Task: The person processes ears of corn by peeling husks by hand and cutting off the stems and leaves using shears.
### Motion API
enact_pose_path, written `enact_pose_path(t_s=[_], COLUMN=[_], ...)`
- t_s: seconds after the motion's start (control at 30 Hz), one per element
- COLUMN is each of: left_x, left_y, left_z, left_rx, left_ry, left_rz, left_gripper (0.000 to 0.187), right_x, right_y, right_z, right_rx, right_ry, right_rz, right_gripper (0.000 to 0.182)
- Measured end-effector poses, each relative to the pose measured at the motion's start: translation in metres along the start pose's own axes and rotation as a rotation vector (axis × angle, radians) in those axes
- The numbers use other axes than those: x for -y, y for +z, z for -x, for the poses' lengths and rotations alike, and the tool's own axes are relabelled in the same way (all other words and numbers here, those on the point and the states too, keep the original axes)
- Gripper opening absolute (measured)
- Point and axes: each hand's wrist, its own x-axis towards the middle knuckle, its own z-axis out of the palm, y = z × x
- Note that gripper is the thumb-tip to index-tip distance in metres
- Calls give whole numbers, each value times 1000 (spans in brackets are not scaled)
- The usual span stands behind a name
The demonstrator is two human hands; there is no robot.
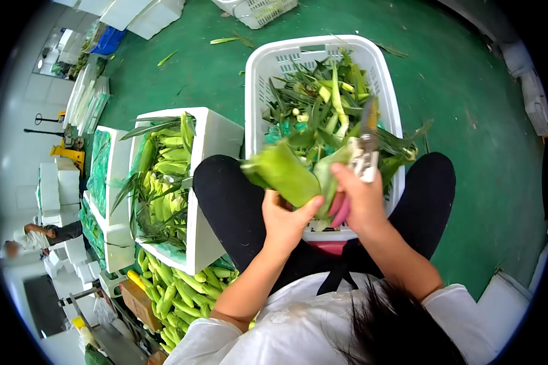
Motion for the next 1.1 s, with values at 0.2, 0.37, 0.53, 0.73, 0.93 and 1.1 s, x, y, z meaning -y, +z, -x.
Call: enact_pose_path(t_s=[0.2, 0.37, 0.53, 0.73, 0.93, 1.1], left_x=[-33, -42, -23, -14, -22, 2], left_y=[-78, -83, -33, -22, -34, -54], left_z=[-19, -19, -4, 10, 16, 24], left_rx=[-209, 303, -61, 36, 259, 279], left_ry=[143, -279, -91, 99, -431, -443], left_rz=[613, 892, 179, -295, 667, 598], left_gripper=[63, 72, 86, 87, 80, 72], right_x=[59, 59, 44, 6, 26, 23], right_y=[-67, -45, -18, -19, -31, -48], right_z=[-10, -9, 47, 36, 22, 42], right_rx=[-170, -24, 532, 482, 314, 637], right_ry=[-221, -464, 16, 40, 327, 383], right_rz=[-145, 1065, 730, 603, 126, 226], right_gripper=[22, 40, 65, 61, 23, 62])
